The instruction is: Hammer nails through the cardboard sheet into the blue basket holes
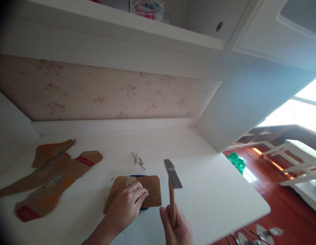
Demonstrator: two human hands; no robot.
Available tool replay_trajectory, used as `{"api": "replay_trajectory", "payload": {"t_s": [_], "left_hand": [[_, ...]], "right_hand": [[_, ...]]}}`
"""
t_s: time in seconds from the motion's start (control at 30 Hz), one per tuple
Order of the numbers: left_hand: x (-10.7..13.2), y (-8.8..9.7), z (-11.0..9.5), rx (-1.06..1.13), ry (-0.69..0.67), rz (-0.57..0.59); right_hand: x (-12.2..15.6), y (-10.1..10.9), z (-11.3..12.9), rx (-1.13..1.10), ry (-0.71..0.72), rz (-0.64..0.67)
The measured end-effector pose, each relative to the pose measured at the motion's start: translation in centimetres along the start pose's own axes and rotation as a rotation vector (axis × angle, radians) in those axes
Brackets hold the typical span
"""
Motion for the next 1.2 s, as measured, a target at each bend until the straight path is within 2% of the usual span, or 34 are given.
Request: {"api": "replay_trajectory", "payload": {"t_s": [0.13,0.3,0.47,0.7,0.93,1.2], "left_hand": [[-0.1,0.1,-0.1,0.013,-0.008,-0.009],[0.0,0.3,-0.3,0.04,-0.015,-0.017],[-0.3,1.0,-0.9,0.093,-0.024,-0.004],[-0.4,0.8,-1.7,0.153,-0.029,0.052],[-0.2,1.4,-3.4,0.183,-0.056,0.02],[-1.2,0.1,-4.3,0.103,-0.079,0.059]], "right_hand": [[-2.2,-2.1,1.1,-0.183,-0.059,0.118],[-3.0,-3.7,1.6,-0.416,-0.088,0.21],[-2.7,-3.6,1.2,-0.534,-0.125,0.202],[-1.6,-3.3,0.9,-0.663,-0.116,0.213],[-1.3,-2.3,1.3,-0.846,-0.122,0.204],[-1.8,-2.1,-0.5,-0.897,-0.149,0.169]]}}
Point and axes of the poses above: each hand's wrist, its own x-axis away from the middle knuckle, its own y-axis out of the back of the hand, z = x × y, the point moved 8 cm from there along -x, towards the middle knuckle, and after that the axes turned 10 degrees about x, right-handed, at the moved point
